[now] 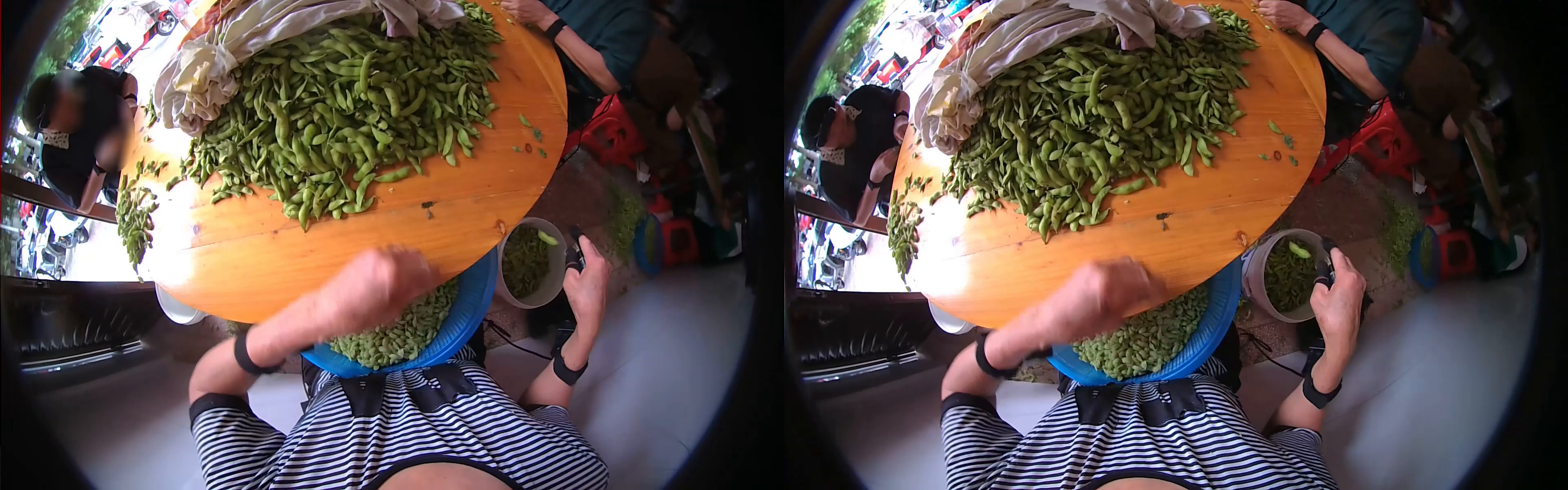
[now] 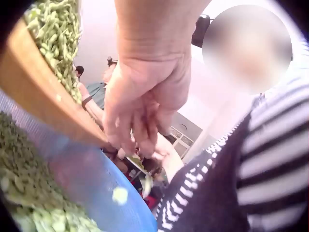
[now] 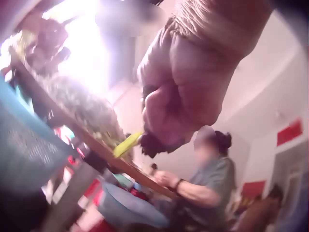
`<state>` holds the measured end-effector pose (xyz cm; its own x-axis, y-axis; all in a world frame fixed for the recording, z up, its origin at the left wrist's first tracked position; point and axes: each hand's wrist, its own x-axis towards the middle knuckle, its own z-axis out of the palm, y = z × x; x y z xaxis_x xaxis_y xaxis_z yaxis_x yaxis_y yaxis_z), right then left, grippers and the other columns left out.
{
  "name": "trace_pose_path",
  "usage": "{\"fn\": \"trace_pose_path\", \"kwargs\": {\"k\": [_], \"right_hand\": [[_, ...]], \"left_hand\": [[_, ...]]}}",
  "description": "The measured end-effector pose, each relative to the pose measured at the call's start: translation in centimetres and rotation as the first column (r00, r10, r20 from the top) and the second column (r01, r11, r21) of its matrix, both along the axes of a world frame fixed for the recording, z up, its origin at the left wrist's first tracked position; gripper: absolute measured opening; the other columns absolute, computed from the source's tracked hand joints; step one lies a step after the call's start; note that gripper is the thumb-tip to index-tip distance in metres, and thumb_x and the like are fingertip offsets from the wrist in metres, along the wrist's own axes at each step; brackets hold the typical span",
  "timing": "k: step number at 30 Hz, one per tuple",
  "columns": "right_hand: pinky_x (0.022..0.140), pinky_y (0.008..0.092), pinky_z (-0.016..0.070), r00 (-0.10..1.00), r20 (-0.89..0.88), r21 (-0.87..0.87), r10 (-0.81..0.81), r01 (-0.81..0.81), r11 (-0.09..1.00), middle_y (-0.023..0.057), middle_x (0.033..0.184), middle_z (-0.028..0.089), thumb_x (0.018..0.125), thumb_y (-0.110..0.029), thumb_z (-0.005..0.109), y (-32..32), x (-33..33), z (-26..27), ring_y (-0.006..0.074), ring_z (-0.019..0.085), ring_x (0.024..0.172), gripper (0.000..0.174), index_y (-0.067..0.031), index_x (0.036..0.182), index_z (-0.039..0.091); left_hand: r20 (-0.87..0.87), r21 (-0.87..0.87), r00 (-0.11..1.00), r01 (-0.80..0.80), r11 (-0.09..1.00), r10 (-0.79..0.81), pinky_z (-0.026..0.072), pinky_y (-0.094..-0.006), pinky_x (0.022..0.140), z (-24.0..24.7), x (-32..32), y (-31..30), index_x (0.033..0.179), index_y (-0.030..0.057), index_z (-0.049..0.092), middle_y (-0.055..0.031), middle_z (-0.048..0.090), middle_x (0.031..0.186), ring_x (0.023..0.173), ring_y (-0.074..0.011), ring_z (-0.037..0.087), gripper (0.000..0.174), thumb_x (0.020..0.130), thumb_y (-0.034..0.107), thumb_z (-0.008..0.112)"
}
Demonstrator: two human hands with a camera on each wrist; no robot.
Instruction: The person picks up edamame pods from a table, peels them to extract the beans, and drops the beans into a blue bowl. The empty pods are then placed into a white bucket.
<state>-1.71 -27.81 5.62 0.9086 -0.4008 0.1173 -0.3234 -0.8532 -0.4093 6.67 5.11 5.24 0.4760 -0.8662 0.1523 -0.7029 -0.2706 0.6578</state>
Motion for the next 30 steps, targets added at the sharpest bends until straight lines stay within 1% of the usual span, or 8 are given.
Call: {"fn": "trace_pose_path", "kwargs": {"k": [2, 4, 10, 12, 15, 17, 20, 30], "right_hand": [[0.084, 0.0393, 0.048, 0.999, -0.045, 0.025, -0.02, 0.021, 0.999, 0.0277, 0.094, 0.063, 0.065, 0.009, 0.048, 0.0, -0.2, 0.4, 0.0412, 0.063, 0.093, 0.049, 0.0067, 0.112, 0.059], [0.083, 0.0393, 0.0486, 0.995, -0.089, 0.053, -0.039, 0.044, 0.998, 0.028, 0.094, 0.063, 0.065, 0.009, 0.048, 0.1, -0.1, 0.2, 0.0401, 0.064, 0.092, 0.049, 0.0064, 0.112, 0.059], [0.083, 0.0352, 0.0498, 0.971, 0.187, 0.292, 0.149, -0.2, 0.935, 0.027, 0.093, 0.064, 0.065, 0.008, 0.047, 3.2, 0.8, -1.7, 0.0363, 0.066, 0.09, 0.047, 0.0062, 0.11, 0.06], [0.07, 0.0271, 0.0492, 0.967, 0.189, 0.468, 0.17, -0.241, 0.85, 0.0147, 0.084, 0.065, 0.066, 0.009, 0.043, 5.3, 1.3, -1.1, 0.0195, 0.063, 0.074, 0.049, 0.0033, 0.111, 0.062], [0.057, 0.0195, 0.0431, 0.961, 0.215, 0.764, 0.173, -0.276, 0.583, 0.0025, 0.075, 0.062, 0.067, 0.009, 0.041, 8.2, 1.5, -0.3, 0.0047, 0.052, 0.062, 0.051, 0.0012, 0.111, 0.064], [0.05, 0.0192, 0.0401, 0.969, 0.171, 0.869, 0.177, -0.233, 0.437, 0.0003, 0.07, 0.057, 0.074, 0.011, 0.04, 9.8, 1.6, -0.1, 0.0048, 0.05, 0.058, 0.043, 0.0034, 0.11, 0.063], [0.048, 0.0185, 0.0398, 0.933, 0.238, 0.898, 0.269, -0.317, 0.306, 0.0009, 0.075, 0.054, 0.078, 0.011, 0.041, 11.5, 1.8, -0.5, 0.0045, 0.05, 0.057, 0.041, 0.0038, 0.113, 0.061], [0.055, 0.0196, 0.0392, 0.886, 0.251, 0.825, 0.39, -0.406, 0.392, 0.0025, 0.078, 0.049, 0.076, 0.01, 0.051, 13.5, 2.0, -0.7, 0.0064, 0.047, 0.065, 0.032, 0.0092, 0.107, 0.059]], "left_hand": [[0.247, -0.089, 0.929, -0.263, 0.961, 0.277, 0.0544, -0.0377, 0.069, -1.6, 3.8, 0.3, 0.093, 0.002, 0.064, -0.0123, 0.064, 0.091, 0.081, -0.0306, 0.064, 0.022, 0.073, -0.007, 0.059], [0.164, -0.082, 0.87, -0.458, 0.885, 0.466, 0.0514, -0.0431, 0.066, -1.6, 6.2, -0.2, 0.096, -0.0002, 0.062, -0.0157, 0.06, 0.088, 0.079, -0.0355, 0.061, 0.017, 0.079, -0.001, 0.06], [0.313, 0.088, 0.819, -0.53, 0.843, 0.482, 0.0499, -0.0448, 0.066, -3.0, 8.1, -1.4, 0.097, 0.0004, 0.062, -0.0153, 0.056, 0.089, 0.076, -0.0362, 0.059, 0.017, 0.08, 0.005, 0.062], [0.306, 0.05, 0.816, -0.529, 0.847, 0.491, 0.0496, -0.0443, 0.064, -2.7, 8.0, -1.4, 0.096, 0.001, 0.062, -0.0147, 0.055, 0.087, 0.074, -0.0358, 0.059, 0.017, 0.079, 0.004, 0.062], [0.104, -0.12, 0.876, -0.458, 0.881, 0.47, 0.0498, -0.0403, 0.06, -0.7, 5.9, -1.5, 0.091, 0.0021, 0.06, -0.0139, 0.059, 0.087, 0.067, -0.0306, 0.061, 0.013, 0.079, 0.006, 0.065], [-0.332, -0.038, 0.838, -0.47, 0.882, 0.433, 0.0457, -0.0294, 0.051, 1.1, 3.4, -1.7, 0.095, 0.0013, 0.058, -0.0072, 0.059, 0.078, 0.056, -0.0136, 0.06, 0.016, 0.081, 0.0, 0.065], [-0.46, -0.12, 0.81, -0.462, 0.879, 0.364, 0.042, -0.0217, 0.048, 0.4, 0.7, -1.6, 0.096, 0.0007, 0.058, 0.0006, 0.06, 0.072, 0.054, -0.0037, 0.056, 0.011, 0.087, 0.0, 0.063], [-0.903, -0.049, 0.378, -0.559, 0.828, 0.202, 0.0392, -0.0192, 0.044, -1.1, -1.3, -0.1, 0.098, -0.0027, 0.062, -0.0007, 0.061, 0.068, 0.053, -0.0036, 0.054, 0.012, 0.087, -0.006, 0.059]]}}
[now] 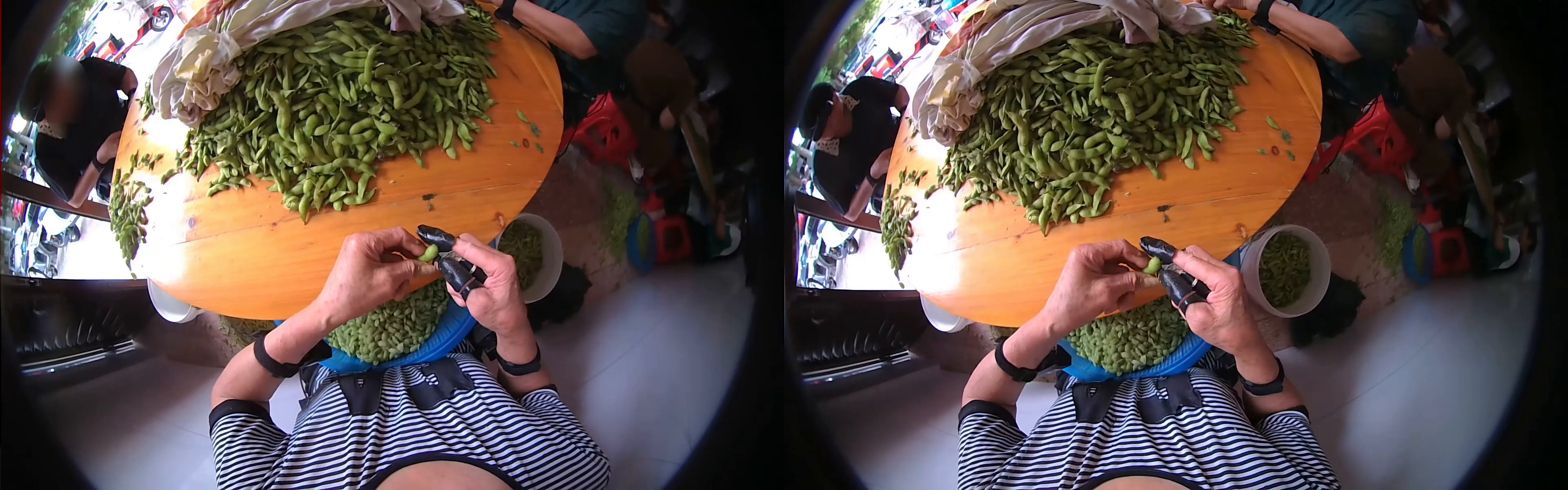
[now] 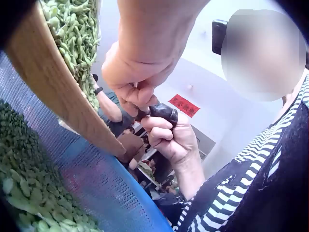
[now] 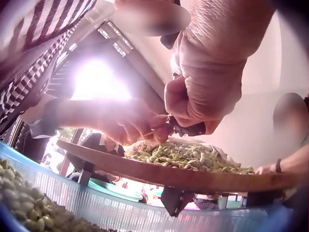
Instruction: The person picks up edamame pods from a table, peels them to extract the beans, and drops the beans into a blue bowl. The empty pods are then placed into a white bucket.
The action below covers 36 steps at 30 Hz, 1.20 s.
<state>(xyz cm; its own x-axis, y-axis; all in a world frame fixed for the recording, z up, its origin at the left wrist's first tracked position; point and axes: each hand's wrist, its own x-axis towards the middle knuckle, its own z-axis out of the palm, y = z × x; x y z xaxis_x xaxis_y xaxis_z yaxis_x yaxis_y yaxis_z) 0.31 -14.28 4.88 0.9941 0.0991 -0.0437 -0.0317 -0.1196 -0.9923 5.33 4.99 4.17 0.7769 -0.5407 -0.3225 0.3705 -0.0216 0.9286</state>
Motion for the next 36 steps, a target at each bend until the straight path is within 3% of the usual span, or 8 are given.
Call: {"fn": "trace_pose_path", "kwargs": {"k": [6, 11, 15, 20, 26, 30, 32, 36], "right_hand": [[0.054, 0.0209, 0.0388, 0.999, 0.01, -0.022, 0.039, -0.039, 0.999, 0.002, 0.078, 0.048, 0.073, 0.011, 0.049, 0.1, 0.2, -0.1, 0.0068, 0.045, 0.063, 0.038, 0.0087, 0.109, 0.06], [0.048, 0.0215, 0.0383, 0.988, -0.076, 0.508, 0.136, -0.079, 0.858, 0.0013, 0.079, 0.049, 0.082, 0.004, 0.04, -0.8, -0.2, -1.7, 0.0056, 0.044, 0.057, 0.042, 0.0052, 0.12, 0.058], [0.048, 0.0206, 0.0385, 0.972, -0.109, 0.583, 0.208, -0.107, 0.805, 0.0023, 0.079, 0.05, 0.084, 0.003, 0.038, -1.4, -0.4, -2.1, 0.0055, 0.044, 0.056, 0.043, 0.0044, 0.122, 0.056], [0.057, 0.0225, 0.0404, 0.999, -0.035, 0.005, 0.013, -0.013, 1.0, 0.003, 0.081, 0.052, 0.069, 0.009, 0.053, 0.6, -0.2, -0.6, 0.0122, 0.05, 0.066, 0.042, 0.0014, 0.108, 0.064], [0.059, 0.0246, 0.0411, 0.999, 0.02, -0.073, -0.028, 0.029, 0.997, 0.0082, 0.075, 0.045, 0.066, 0.005, 0.048, 0.4, -0.2, -1.5, 0.0163, 0.047, 0.065, 0.034, 0.0074, 0.098, 0.057], [0.06, 0.0285, 0.0439, 0.991, 0.121, -0.161, -0.052, 0.072, 0.984, 0.0111, 0.076, 0.047, 0.065, 0.006, 0.047, 1.2, -0.3, -0.8, 0.0223, 0.051, 0.066, 0.035, 0.0068, 0.099, 0.058], [0.06, 0.0303, 0.0451, 0.966, 0.25, -0.273, -0.071, 0.14, 0.952, 0.0124, 0.077, 0.048, 0.065, 0.006, 0.048, 1.7, -0.6, -0.6, 0.0259, 0.053, 0.067, 0.036, 0.0064, 0.1, 0.058], [0.062, 0.0365, 0.0484, 0.911, 0.411, -0.45, -0.042, 0.243, 0.859, 0.0146, 0.083, 0.05, 0.065, 0.007, 0.053, 2.5, -1.1, 0.3, 0.0321, 0.057, 0.071, 0.039, 0.0044, 0.104, 0.058]], "left_hand": [[-0.078, -0.098, 0.994, -0.08, 0.992, 0.072, 0.0368, -0.0186, 0.042, -1.2, -0.5, 0.0, 0.092, -0.0013, 0.063, -0.0032, 0.063, 0.071, 0.051, -0.0048, 0.053, 0.006, 0.087, -0.005, 0.061], [-0.333, -0.279, 0.943, -0.088, 0.956, -0.01, 0.0359, -0.0189, 0.043, -1.4, -0.3, 0.3, 0.086, 0.0013, 0.062, -0.006, 0.066, 0.072, 0.051, -0.0054, 0.052, 0.008, 0.084, 0.003, 0.07], [-0.343, -0.463, 0.929, -0.036, 0.885, -0.141, 0.0426, -0.0192, 0.049, -3.0, -0.5, 0.4, 0.09, 0.0031, 0.061, -0.0055, 0.067, 0.082, 0.06, -0.0076, 0.058, 0.013, 0.084, 0.007, 0.071], [-0.171, -0.36, 0.984, -0.113, 0.926, 0.054, 0.0502, -0.0209, 0.067, -2.1, -1.6, -1.1, 0.095, 0.0031, 0.059, -0.0015, 0.065, 0.09, 0.079, -0.0078, 0.06, 0.015, 0.087, 0.01, 0.069], [0.016, -0.027, 1.0, -0.023, 0.999, 0.024, 0.0482, -0.0196, 0.06, -1.2, -1.3, -0.3, 0.096, -0.0005, 0.061, 0.0006, 0.062, 0.074, 0.067, -0.0045, 0.057, 0.019, 0.097, 0.018, 0.058], [-0.169, -0.092, 0.982, 0.068, 0.993, -0.083, 0.0497, -0.0211, 0.063, -0.9, -0.5, 0.5, 0.098, 0.0, 0.062, -0.0023, 0.064, 0.077, 0.067, -0.0067, 0.058, 0.019, 0.097, 0.018, 0.056], [-0.325, -0.359, 0.943, -0.059, 0.932, -0.065, 0.051, -0.0241, 0.067, -2.3, -0.7, 0.2, 0.101, 0.0012, 0.063, -0.0045, 0.065, 0.081, 0.07, -0.0102, 0.061, 0.017, 0.097, 0.016, 0.055], [-0.464, -0.471, 0.886, -0.272, 0.839, 0.027, 0.0514, -0.0267, 0.07, -2.9, -1.5, -0.9, 0.103, 0.0009, 0.063, -0.0053, 0.065, 0.086, 0.073, -0.0124, 0.061, 0.014, 0.096, 0.011, 0.056]]}}
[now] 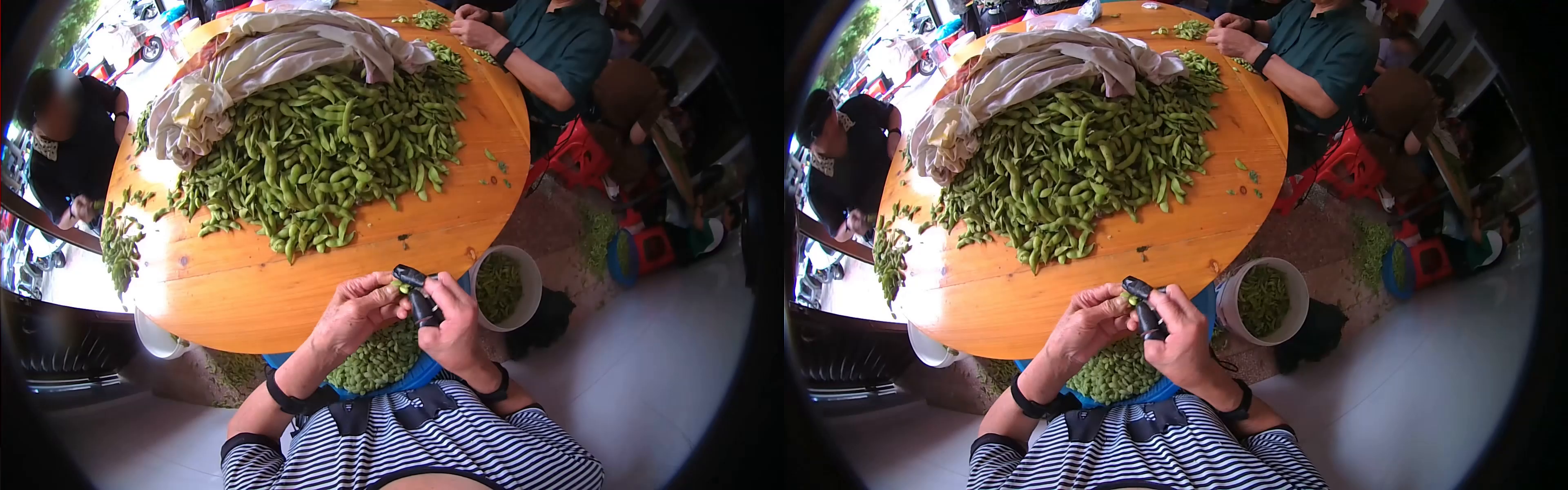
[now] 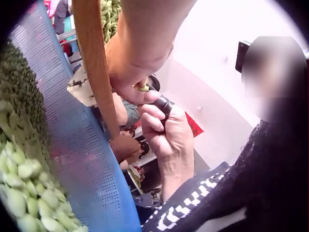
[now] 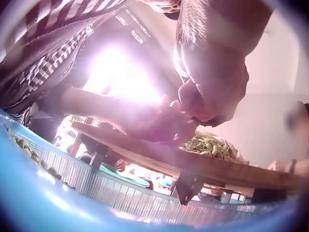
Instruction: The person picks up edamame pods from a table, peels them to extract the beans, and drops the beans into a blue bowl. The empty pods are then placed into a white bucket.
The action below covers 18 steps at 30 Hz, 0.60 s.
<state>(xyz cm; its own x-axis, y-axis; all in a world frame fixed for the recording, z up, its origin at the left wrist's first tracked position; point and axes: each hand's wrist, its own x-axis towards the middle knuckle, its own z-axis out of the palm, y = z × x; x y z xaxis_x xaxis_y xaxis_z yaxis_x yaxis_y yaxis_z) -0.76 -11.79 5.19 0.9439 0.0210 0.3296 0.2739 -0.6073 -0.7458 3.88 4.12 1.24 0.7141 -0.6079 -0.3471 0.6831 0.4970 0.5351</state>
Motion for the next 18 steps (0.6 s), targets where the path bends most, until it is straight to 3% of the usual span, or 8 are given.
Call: {"fn": "trace_pose_path", "kwargs": {"k": [2, 5, 6, 8, 11, 15, 17, 18], "right_hand": [[0.063, 0.0366, 0.0496, 0.992, 0.121, -0.1, 0.031, -0.019, 0.995, 0.013, 0.086, 0.048, 0.062, 0.009, 0.058, 0.6, -0.4, 0.2, 0.0288, 0.058, 0.071, 0.047, 0.0041, 0.11, 0.056], [0.064, 0.035, 0.0507, 0.983, 0.136, -0.158, 0.125, -0.103, 0.982, 0.0133, 0.089, 0.046, 0.061, 0.009, 0.061, 0.1, -0.5, -0.4, 0.0283, 0.058, 0.072, 0.054, 0.0044, 0.114, 0.055], [0.065, 0.0356, 0.0511, 0.983, 0.108, -0.183, 0.15, -0.128, 0.975, 0.0153, 0.093, 0.045, 0.059, 0.007, 0.064, 0.1, -0.7, -0.6, 0.0298, 0.057, 0.075, 0.058, 0.0034, 0.116, 0.053], [0.066, 0.0359, 0.051, 0.98, 0.118, -0.212, 0.162, -0.135, 0.968, 0.016, 0.093, 0.045, 0.058, 0.006, 0.065, 0.2, -0.9, -1.0, 0.0303, 0.057, 0.077, 0.059, 0.0033, 0.116, 0.053], [0.069, 0.0367, 0.0508, 0.974, 0.151, -0.291, 0.169, -0.119, 0.949, 0.0176, 0.095, 0.045, 0.056, 0.003, 0.067, 0.3, -1.0, -1.8, 0.0323, 0.056, 0.082, 0.06, 0.0027, 0.115, 0.053], [0.066, 0.0394, 0.0493, 0.987, 0.15, -0.167, 0.057, -0.032, 0.985, 0.0162, 0.092, 0.047, 0.057, 0.004, 0.063, 0.3, -1.0, -1.2, 0.0347, 0.056, 0.075, 0.054, 0.0009, 0.11, 0.056], [0.061, 0.0378, 0.0465, 0.999, 0.039, -0.048, 0.006, -0.004, 0.999, 0.0155, 0.084, 0.049, 0.06, 0.004, 0.058, -0.6, -0.4, -0.8, 0.0343, 0.054, 0.071, 0.044, 0.0033, 0.104, 0.058], [0.061, 0.0365, 0.0461, 1.0, -0.005, 0.039, -0.009, 0.009, 0.999, 0.0154, 0.081, 0.049, 0.06, 0.004, 0.056, -1.0, -0.1, -0.8, 0.0336, 0.054, 0.07, 0.041, 0.0042, 0.102, 0.059]], "left_hand": [[-0.003, -0.134, 0.999, -0.054, 0.99, 0.055, 0.0509, -0.0274, 0.072, -0.8, -0.1, -0.3, 0.105, -0.0007, 0.063, -0.0044, 0.065, 0.092, 0.077, -0.0128, 0.061, 0.015, 0.094, 0.007, 0.057], [-0.005, -0.292, 0.992, -0.119, 0.949, 0.123, 0.0503, -0.0292, 0.078, -1.8, -0.7, -0.5, 0.104, -0.0021, 0.063, -0.0039, 0.064, 0.096, 0.083, -0.0133, 0.061, 0.016, 0.091, 0.006, 0.057], [-0.006, -0.291, 0.993, -0.117, 0.95, 0.12, 0.0503, -0.0292, 0.078, -2.1, -0.9, -0.7, 0.104, -0.0021, 0.063, -0.0039, 0.064, 0.096, 0.083, -0.0133, 0.061, 0.016, 0.091, 0.006, 0.057], [0.039, -0.202, 0.984, -0.165, 0.965, 0.177, 0.0483, -0.0346, 0.088, -2.6, -1.3, -1.4, 0.103, 0.001, 0.061, -0.0063, 0.063, 0.102, 0.094, -0.0181, 0.06, 0.027, 0.088, 0.023, 0.063], [-0.064, -0.151, 0.978, -0.204, 0.967, 0.197, 0.0477, -0.0346, 0.088, -1.8, -1.4, -2.0, 0.104, 0.0008, 0.061, -0.0058, 0.063, 0.099, 0.093, -0.0194, 0.06, 0.025, 0.089, 0.021, 0.058], [-0.106, -0.171, 0.981, -0.179, 0.969, 0.162, 0.048, -0.0339, 0.087, -1.3, -1.3, -2.5, 0.11, 0.0005, 0.061, -0.0053, 0.063, 0.098, 0.093, -0.0185, 0.06, 0.025, 0.09, 0.014, 0.055], [-0.028, -0.123, 0.986, -0.169, 0.978, 0.167, 0.0481, -0.0308, 0.085, -1.1, -1.4, -2.8, 0.117, 0.0004, 0.058, -0.0053, 0.063, 0.096, 0.09, -0.0163, 0.059, 0.027, 0.092, 0.009, 0.051], [0.008, -0.181, 0.989, -0.146, 0.973, 0.149, 0.0469, -0.0266, 0.082, -1.5, -1.5, -2.5, 0.118, 0.0014, 0.058, -0.0041, 0.061, 0.095, 0.085, -0.0126, 0.056, 0.026, 0.095, 0.006, 0.048]]}}
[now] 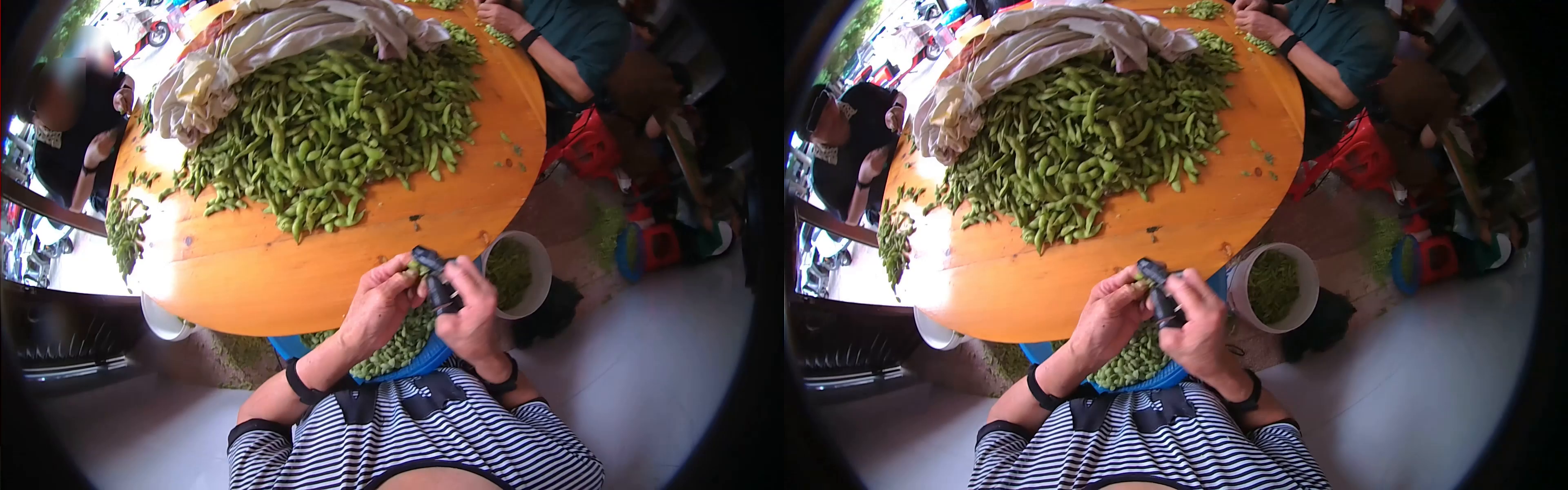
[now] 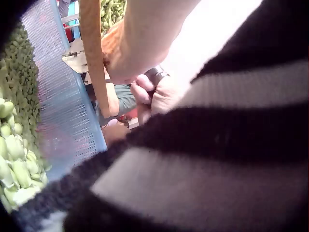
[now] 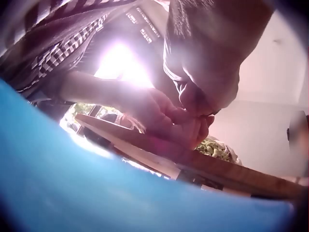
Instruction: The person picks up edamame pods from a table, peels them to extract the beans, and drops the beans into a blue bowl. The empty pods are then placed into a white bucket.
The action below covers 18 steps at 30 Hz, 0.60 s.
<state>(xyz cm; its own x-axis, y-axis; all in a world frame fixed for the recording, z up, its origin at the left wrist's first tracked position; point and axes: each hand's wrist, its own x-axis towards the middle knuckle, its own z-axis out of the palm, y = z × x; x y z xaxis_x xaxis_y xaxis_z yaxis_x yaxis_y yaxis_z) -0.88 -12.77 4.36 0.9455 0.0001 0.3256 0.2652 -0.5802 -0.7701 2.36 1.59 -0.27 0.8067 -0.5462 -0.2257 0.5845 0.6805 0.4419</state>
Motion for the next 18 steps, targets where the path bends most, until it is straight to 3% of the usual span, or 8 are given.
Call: {"fn": "trace_pose_path", "kwargs": {"k": [5, 7, 9, 11, 13, 15, 17, 18], "right_hand": [[0.051, 0.0193, 0.0419, 0.942, -0.335, 0.536, 0.017, 0.175, 0.826, 0.0015, 0.076, 0.053, 0.076, 0.009, 0.046, -1.9, 0.3, 0.8, 0.0062, 0.05, 0.06, 0.024, 0.0039, 0.096, 0.06], [0.049, 0.0181, 0.041, 0.958, -0.286, 0.566, -0.003, 0.171, 0.807, 0.0014, 0.07, 0.054, 0.077, 0.009, 0.039, -3.8, 0.1, 0.7, 0.0045, 0.048, 0.054, 0.029, 0.002, 0.095, 0.06], [0.048, 0.0186, 0.0391, 0.949, -0.269, 0.481, -0.164, 0.28, 0.831, 0.0001, 0.068, 0.053, 0.074, 0.005, 0.039, -6.0, 0.0, 1.4, 0.0042, 0.047, 0.055, 0.03, 0.0012, 0.094, 0.06], [0.054, 0.0213, 0.0434, 0.885, -0.221, 0.262, -0.41, 0.458, 0.849, 0.0017, 0.076, 0.055, 0.071, 0.005, 0.043, -10.2, -0.6, -0.1, 0.0061, 0.052, 0.063, 0.03, 0.0018, 0.095, 0.061], [0.084, 0.0374, 0.0481, 0.854, -0.024, -0.275, -0.52, 0.495, 0.824, 0.0209, 0.095, 0.062, 0.065, 0.008, 0.048, -15.0, -1.1, -1.3, 0.0349, 0.062, 0.091, 0.045, 0.0094, 0.109, 0.057], [0.085, 0.0404, 0.0477, 0.831, -0.024, -0.475, -0.556, 0.48, 0.738, 0.0271, 0.099, 0.062, 0.064, 0.008, 0.048, -15.6, -1.3, -0.4, 0.0429, 0.06, 0.093, 0.052, 0.0091, 0.116, 0.056], [0.085, 0.0402, 0.0478, 0.797, -0.119, -0.446, -0.592, 0.49, 0.749, 0.0276, 0.098, 0.062, 0.064, 0.008, 0.049, -15.5, -1.5, 0.1, 0.0424, 0.061, 0.092, 0.053, 0.0088, 0.117, 0.056], [0.084, 0.04, 0.0478, 0.752, -0.217, -0.418, -0.622, 0.504, 0.756, 0.0281, 0.097, 0.063, 0.064, 0.007, 0.05, -15.4, -1.5, 0.1, 0.042, 0.062, 0.091, 0.054, 0.0085, 0.118, 0.056]], "left_hand": [[0.088, 0.281, 0.988, 0.098, 0.955, -0.128, 0.0448, -0.0237, 0.079, 2.4, 0.2, 1.7, 0.121, 0.004, 0.059, -0.0014, 0.058, 0.094, 0.081, -0.009, 0.052, 0.027, 0.097, 0.009, 0.05], [0.362, 0.538, 0.777, 0.277, 0.796, -0.515, 0.0467, -0.0261, 0.08, 2.4, 0.3, 3.3, 0.118, 0.0026, 0.061, -0.0024, 0.061, 0.099, 0.088, -0.0102, 0.055, 0.025, 0.095, 0.008, 0.052], [0.442, 0.601, 0.658, 0.287, 0.746, -0.61, 0.0494, -0.0317, 0.082, 3.2, 0.0, 4.1, 0.11, 0.0005, 0.063, -0.0061, 0.063, 0.104, 0.096, -0.0178, 0.06, 0.021, 0.091, 0.006, 0.058], [0.688, 0.708, 0.135, 0.085, 0.701, -0.713, 0.0502, -0.0366, 0.085, 3.7, 0.1, 4.4, 0.103, -0.0004, 0.064, -0.0114, 0.064, 0.107, 0.1, -0.0273, 0.061, 0.018, 0.086, 0.005, 0.063], [0.675, 0.738, 0.15, -0.145, 0.659, -0.723, 0.0508, -0.0375, 0.085, 4.3, 1.9, 5.1, 0.101, 0.0011, 0.064, -0.0133, 0.063, 0.102, 0.1, -0.0311, 0.061, 0.02, 0.081, 0.003, 0.066], [0.633, 0.749, 0.256, -0.443, 0.493, -0.731, 0.0525, -0.0376, 0.08, 4.8, 4.5, 5.8, 0.096, 0.0027, 0.064, -0.0119, 0.064, 0.098, 0.094, -0.0321, 0.061, 0.02, 0.077, -0.003, 0.064], [0.606, 0.503, 0.162, -0.836, 0.218, -0.779, 0.0523, -0.0388, 0.075, 4.6, 7.7, 6.2, 0.097, 0.0022, 0.064, -0.0118, 0.063, 0.097, 0.088, -0.0308, 0.059, 0.025, 0.075, -0.005, 0.057], [0.625, 0.406, 0.125, -0.895, 0.184, -0.771, 0.052, -0.0395, 0.074, 4.5, 9.1, 6.3, 0.096, 0.0014, 0.062, -0.0112, 0.06, 0.094, 0.089, -0.0305, 0.057, 0.021, 0.076, -0.004, 0.056]]}}
